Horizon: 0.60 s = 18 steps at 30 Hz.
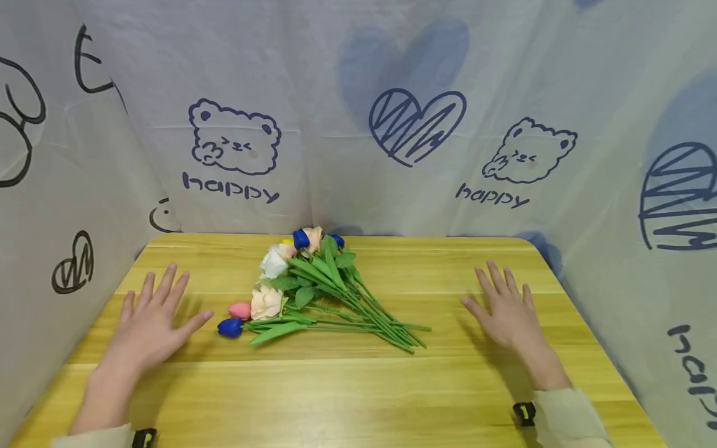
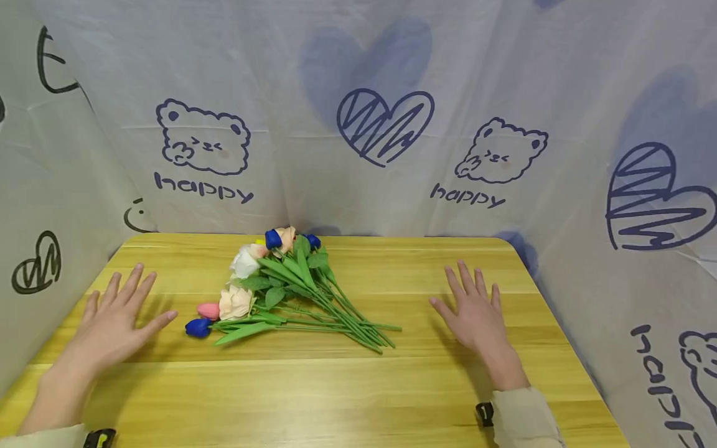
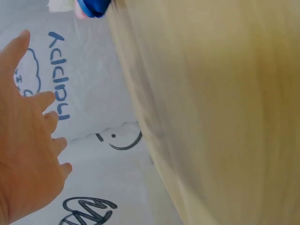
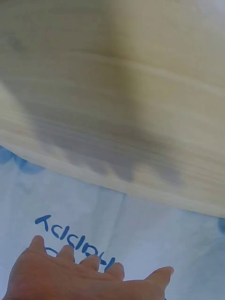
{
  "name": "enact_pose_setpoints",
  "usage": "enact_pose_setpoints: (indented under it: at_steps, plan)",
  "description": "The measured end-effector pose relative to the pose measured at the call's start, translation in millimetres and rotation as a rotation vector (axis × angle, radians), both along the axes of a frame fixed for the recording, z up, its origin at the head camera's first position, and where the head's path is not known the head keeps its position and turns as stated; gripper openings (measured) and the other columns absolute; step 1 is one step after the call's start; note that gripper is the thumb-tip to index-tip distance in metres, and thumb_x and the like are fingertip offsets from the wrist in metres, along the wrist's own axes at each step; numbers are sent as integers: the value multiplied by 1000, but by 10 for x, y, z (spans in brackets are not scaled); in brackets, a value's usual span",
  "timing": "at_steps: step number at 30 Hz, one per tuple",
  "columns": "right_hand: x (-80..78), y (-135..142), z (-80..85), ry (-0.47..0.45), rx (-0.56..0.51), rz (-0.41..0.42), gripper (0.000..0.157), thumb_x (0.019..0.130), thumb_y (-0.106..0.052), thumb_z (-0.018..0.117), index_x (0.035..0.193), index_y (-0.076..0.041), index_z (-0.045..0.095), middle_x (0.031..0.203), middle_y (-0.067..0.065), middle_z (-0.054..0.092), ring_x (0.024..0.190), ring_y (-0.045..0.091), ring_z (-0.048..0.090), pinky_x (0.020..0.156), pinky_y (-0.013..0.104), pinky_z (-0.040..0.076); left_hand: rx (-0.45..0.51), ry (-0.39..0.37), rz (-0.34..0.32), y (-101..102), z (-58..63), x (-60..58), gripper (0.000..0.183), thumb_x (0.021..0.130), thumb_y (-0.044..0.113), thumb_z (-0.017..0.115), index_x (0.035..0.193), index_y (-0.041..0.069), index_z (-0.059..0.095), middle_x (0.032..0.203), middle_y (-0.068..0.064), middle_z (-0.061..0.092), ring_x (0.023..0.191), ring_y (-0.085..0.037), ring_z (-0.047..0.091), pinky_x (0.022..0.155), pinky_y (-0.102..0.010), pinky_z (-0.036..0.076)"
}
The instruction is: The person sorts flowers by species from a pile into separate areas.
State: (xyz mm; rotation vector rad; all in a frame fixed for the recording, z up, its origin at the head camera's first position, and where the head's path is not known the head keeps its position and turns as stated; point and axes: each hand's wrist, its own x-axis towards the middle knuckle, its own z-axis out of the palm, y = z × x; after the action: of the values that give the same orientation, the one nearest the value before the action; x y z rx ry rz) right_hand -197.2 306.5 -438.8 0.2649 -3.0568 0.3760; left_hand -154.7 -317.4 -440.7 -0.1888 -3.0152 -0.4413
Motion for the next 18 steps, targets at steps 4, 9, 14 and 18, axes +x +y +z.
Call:
enact_pose_setpoints:
  at_steps: [4, 9, 14, 18]
  plan:
    - [-22, -56, 15, 13, -3, 13, 84, 106, -65, 37, 169, -14, 13, 174, 15, 0, 156, 49, -1, 118, 77, -4, -1, 17, -7, 74, 23, 18, 95, 103, 65, 48, 168, 11, 4, 172, -8, -17, 155, -47, -17, 117, -68, -20]
    - [-64, -138, 33, 24, -1, 34, 83, 107, -65, 36, 169, -15, 12, 174, 13, -1, 157, 47, -1, 119, 75, -3, -4, 42, -22, 174, 58, 39, 95, 102, 65, 49, 168, 11, 6, 173, -6, -17, 155, -46, -16, 119, -66, -20]
    - [-116, -233, 32, 35, 5, 58, 83, 107, -65, 36, 169, -17, 11, 174, 10, -1, 158, 45, -3, 121, 72, -5, -15, 63, -42, 302, 100, 51, 96, 102, 64, 51, 169, 14, 5, 173, -4, -17, 156, -44, -16, 120, -64, -20]
    - [-141, -330, 14, 33, 7, 81, 82, 107, -65, 36, 169, -19, 9, 175, 8, -2, 158, 44, -3, 122, 71, -5, -15, 70, -69, 428, 146, 53, 96, 101, 64, 52, 169, 15, 4, 173, -2, -16, 156, -43, -16, 121, -62, -19]
